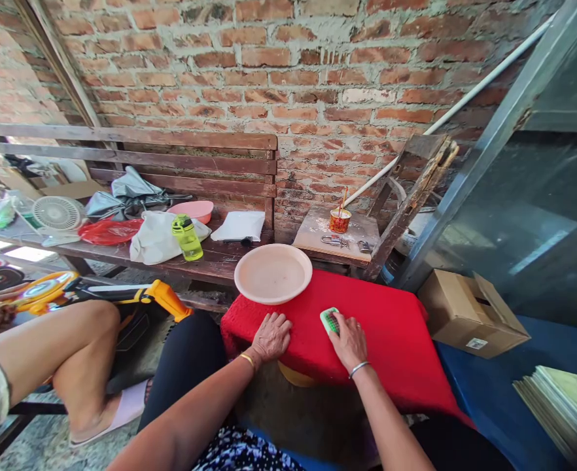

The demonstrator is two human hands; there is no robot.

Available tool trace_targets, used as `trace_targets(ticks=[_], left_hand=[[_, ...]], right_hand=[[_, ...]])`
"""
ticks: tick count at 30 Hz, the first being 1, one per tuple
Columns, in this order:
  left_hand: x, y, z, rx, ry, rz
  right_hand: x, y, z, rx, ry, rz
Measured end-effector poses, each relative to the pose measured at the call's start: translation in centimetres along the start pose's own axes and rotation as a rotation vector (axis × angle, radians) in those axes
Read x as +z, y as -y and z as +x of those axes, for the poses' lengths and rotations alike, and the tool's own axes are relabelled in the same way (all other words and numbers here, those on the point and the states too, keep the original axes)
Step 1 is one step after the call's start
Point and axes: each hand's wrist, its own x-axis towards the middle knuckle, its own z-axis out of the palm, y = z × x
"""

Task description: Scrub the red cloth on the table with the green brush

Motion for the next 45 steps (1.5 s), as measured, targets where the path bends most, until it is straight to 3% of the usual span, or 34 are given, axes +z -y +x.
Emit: trace_targets(ticks=[4, 9, 11, 13, 16, 18, 23, 27, 31, 36, 42, 45], left_hand=[[-0.2, -0.1, 0.1, -0.004, 0.016, 0.006], [-0.2, -0.2, 0.1, -0.005, 0.013, -0.003], [-0.2, -0.2, 0.1, -0.003, 0.005, -0.011], [-0.2, -0.2, 0.1, -0.003, 0.0, -0.016], [-0.3, -0.3, 0.1, -0.005, 0.013, -0.014], [-0.4, -0.3, 0.2, -0.006, 0.026, -0.014], [-0.3, -0.3, 0.2, -0.016, 0.023, -0.026], [-0.2, -0.2, 0.1, -0.015, 0.025, -0.015], [-0.2, -0.1, 0.1, -0.009, 0.028, -0.007], [0.0, -0.2, 0.1, -0.025, 0.039, -0.029], [0.4, -0.2, -0.1, -0.032, -0.014, -0.045], [0.5, -0.2, -0.1, -0.042, -0.017, -0.056]], right_hand=[[-1.3, -8.2, 0.4, 0.289, -0.033, -0.077], [-1.8, -18.9, -2.9, 0.742, -0.138, -0.029], [-2.1, -21.2, -4.6, 0.878, -0.184, 0.013], [-2.4, -21.9, -5.5, 0.918, -0.208, 0.028], [-2.6, -20.3, -5.2, 0.809, -0.201, 0.04], [-2.2, -17.8, -4.2, 0.633, -0.19, 0.076], [0.0, -8.2, -2.8, 0.099, -0.136, 0.237], [1.2, -0.9, -3.6, -0.153, -0.061, 0.247], [1.2, 2.1, -3.8, -0.211, -0.018, 0.165], [0.8, 1.6, -3.2, -0.122, -0.047, 0.074], [1.3, 3.9, -3.2, -0.26, 0.007, 0.143], [0.9, 3.2, -2.2, -0.211, 0.018, 0.049]])
